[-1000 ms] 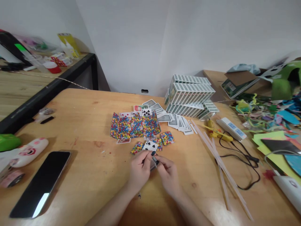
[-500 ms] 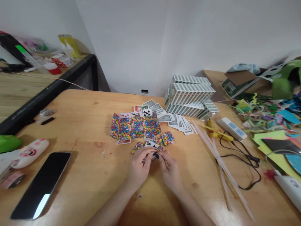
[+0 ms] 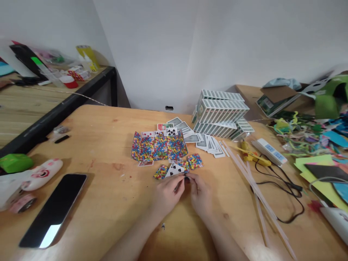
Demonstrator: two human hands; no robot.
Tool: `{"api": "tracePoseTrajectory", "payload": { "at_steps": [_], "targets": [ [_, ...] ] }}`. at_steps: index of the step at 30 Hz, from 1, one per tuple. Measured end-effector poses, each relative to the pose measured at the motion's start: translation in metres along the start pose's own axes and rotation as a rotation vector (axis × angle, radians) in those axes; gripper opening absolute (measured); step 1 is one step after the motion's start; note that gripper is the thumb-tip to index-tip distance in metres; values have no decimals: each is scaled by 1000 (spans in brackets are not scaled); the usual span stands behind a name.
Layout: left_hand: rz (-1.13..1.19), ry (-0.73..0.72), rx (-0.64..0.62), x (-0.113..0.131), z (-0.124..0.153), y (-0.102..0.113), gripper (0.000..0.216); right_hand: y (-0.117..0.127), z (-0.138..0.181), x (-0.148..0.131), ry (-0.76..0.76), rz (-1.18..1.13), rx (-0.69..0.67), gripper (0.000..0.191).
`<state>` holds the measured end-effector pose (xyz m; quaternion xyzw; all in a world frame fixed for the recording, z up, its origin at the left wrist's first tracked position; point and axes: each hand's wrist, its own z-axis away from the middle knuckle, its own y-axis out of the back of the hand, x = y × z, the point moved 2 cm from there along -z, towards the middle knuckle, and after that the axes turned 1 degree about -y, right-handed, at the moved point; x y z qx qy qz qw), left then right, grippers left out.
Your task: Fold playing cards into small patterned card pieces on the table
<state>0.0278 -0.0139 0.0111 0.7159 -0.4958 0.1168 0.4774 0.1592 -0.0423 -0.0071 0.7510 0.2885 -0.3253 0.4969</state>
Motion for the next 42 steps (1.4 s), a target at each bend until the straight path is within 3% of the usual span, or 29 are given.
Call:
{"api": "tracePoseTrajectory", "payload": {
  "at_steps": [10, 19, 24, 27, 34, 42],
  "targets": [
    [-168, 54, -3, -2, 2, -2, 23, -6, -3, 5, 17, 16, -41, 24],
    [-12, 59, -82, -7, 2, -1, 34, -5, -5, 9, 46, -49, -25, 30],
    [58, 176, -98, -11, 1, 1, 21, -5, -6, 13, 60, -68, -23, 33],
    [74, 242, -93, -12, -1, 4, 15, -6, -7, 13, 31, -99, -22, 29],
    [76, 133, -64, -12, -2, 5, 23, -7, -11, 12, -166, -296, 19, 19],
    [48, 207, -28, -15, 2, -1, 24, -6, -9, 15, -166, -298, 45, 19]
  ]
}}
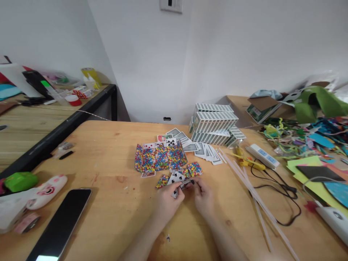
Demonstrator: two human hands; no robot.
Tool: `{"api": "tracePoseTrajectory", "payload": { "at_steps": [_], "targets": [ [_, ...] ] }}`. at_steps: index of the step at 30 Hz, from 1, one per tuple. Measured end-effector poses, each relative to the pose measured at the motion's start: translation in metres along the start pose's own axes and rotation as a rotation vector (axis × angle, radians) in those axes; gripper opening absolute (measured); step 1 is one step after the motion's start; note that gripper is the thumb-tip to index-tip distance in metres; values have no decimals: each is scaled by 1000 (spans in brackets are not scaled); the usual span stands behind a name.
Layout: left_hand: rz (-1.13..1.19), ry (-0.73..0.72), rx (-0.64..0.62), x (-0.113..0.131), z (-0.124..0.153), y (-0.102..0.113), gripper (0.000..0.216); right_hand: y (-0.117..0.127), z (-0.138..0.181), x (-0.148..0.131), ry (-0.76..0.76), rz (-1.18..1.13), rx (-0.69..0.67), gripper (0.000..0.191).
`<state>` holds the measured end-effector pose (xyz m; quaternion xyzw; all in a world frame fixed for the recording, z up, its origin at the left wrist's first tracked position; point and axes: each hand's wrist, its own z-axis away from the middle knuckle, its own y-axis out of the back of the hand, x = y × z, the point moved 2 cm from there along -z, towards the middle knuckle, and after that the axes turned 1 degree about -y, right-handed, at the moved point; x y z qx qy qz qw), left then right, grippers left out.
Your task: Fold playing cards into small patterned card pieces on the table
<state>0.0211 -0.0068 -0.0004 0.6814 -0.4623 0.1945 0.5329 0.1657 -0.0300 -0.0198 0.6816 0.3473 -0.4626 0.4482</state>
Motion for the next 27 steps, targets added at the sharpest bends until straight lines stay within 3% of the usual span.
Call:
{"api": "tracePoseTrajectory", "payload": {
  "at_steps": [4, 11, 19, 23, 27],
  "targets": [
    [93, 67, -16, -1, 2, -5, 18, 1, -1, -1, 3, 29, -37, 19],
    [118, 77, -52, 3, 4, -3, 27, 5, -3, 2, -2, 10, -51, 20],
    [301, 259, -60, -4, 1, -7, 18, 1, -3, 3, -67, -34, -37, 21],
    [393, 364, -50, 1, -6, 3, 17, -4, -7, -9, -123, -63, -102, 22],
    [508, 405, -149, 12, -16, 23, 22, -6, -20, -26, -102, -112, -179, 21]
  ]
}}
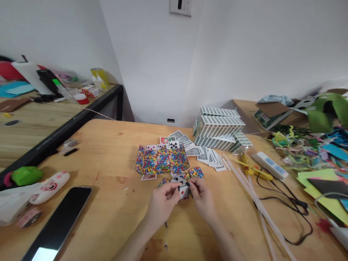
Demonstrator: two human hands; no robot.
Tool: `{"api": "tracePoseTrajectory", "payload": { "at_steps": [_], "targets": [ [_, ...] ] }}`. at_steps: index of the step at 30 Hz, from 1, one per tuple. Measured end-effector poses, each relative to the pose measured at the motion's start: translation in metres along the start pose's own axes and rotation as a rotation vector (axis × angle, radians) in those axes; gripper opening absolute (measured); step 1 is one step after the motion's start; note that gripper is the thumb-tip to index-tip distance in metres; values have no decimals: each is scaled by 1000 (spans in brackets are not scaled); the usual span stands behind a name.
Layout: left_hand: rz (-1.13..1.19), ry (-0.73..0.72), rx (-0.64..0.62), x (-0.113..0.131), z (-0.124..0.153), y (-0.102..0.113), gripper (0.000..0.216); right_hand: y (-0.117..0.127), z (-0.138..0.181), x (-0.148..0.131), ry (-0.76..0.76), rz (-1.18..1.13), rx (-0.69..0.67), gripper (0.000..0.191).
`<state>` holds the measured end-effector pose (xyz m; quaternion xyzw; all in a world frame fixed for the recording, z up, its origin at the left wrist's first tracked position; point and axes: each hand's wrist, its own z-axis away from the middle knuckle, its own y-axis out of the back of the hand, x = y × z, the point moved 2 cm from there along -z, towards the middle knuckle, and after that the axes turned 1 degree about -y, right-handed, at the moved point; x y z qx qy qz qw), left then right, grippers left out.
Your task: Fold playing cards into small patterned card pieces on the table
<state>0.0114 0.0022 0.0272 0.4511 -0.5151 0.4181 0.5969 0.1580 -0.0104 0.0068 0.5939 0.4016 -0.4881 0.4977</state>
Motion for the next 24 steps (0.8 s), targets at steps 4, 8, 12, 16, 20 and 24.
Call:
{"api": "tracePoseTrajectory", "payload": {
  "at_steps": [4, 8, 12, 16, 20, 24],
  "targets": [
    [74, 18, -85, 11, -9, 11, 25, -3, -11, -7, 16, -93, -1, 22],
    [87, 32, -16, 6, -21, 14, 28, -7, -11, 3, -21, -143, 77, 24],
    [38, 35, 121, -4, -20, 11, 31, -8, -6, 10, 17, 25, 53, 26],
    [42, -38, 142, -11, -9, 4, 33, -7, 1, 9, 28, 140, 49, 26],
    [-119, -91, 97, -16, -1, 1, 31, -6, 5, 6, 8, 216, 72, 27],
    [-244, -122, 100, -22, 0, 3, 32, -6, 7, 5, -43, 234, 52, 26]
  ]
}}
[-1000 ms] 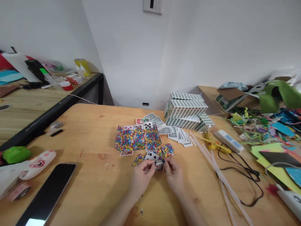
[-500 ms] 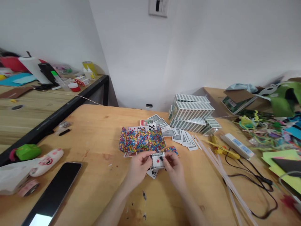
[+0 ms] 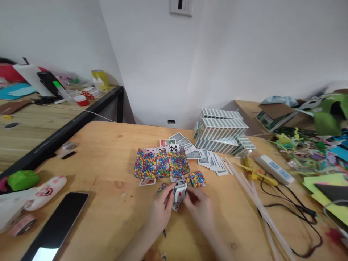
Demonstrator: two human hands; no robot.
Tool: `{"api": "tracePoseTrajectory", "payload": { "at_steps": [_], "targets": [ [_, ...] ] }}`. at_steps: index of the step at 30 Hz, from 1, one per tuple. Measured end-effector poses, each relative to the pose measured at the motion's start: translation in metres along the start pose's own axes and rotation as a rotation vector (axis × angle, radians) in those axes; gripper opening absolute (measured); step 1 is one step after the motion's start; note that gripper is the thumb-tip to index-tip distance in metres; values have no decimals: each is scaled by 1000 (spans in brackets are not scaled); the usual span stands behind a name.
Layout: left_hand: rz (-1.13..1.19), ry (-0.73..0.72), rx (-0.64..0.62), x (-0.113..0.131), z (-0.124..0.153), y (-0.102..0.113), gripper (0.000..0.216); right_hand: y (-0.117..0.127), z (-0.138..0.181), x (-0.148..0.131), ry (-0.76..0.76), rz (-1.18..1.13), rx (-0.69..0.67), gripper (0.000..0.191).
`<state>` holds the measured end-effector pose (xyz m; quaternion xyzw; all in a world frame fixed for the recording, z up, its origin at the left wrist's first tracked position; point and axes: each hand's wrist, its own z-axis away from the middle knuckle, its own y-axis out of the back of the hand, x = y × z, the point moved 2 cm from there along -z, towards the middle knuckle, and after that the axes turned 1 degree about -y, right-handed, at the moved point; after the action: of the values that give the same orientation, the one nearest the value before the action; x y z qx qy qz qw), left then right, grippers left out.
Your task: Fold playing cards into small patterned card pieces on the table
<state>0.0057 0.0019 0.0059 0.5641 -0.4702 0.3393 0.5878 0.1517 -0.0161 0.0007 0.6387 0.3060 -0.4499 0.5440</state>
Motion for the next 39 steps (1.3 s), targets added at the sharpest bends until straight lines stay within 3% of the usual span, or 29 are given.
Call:
{"api": "tracePoseTrajectory", "payload": {
  "at_steps": [6, 16, 23, 27, 32, 39],
  "targets": [
    [41, 82, 16, -2, -4, 6, 33, -2, -1, -2, -87, -182, -104, 23],
    [132, 137, -79, -8, -4, 5, 45, 1, -3, 6, -202, -516, -110, 22],
    [207, 71, -46, -2, 2, 5, 43, -7, 6, -2, -229, -851, -352, 17],
    [105, 29, -45, -4, 3, 6, 42, -15, 12, -8, -269, -981, -439, 23],
    [35, -10, -37, -4, 2, 7, 34, -19, 15, -16, -307, -1035, -433, 36],
    [83, 31, -11, 2, -1, 10, 26, -14, 13, -6, -434, -1125, -377, 24]
  ]
}}
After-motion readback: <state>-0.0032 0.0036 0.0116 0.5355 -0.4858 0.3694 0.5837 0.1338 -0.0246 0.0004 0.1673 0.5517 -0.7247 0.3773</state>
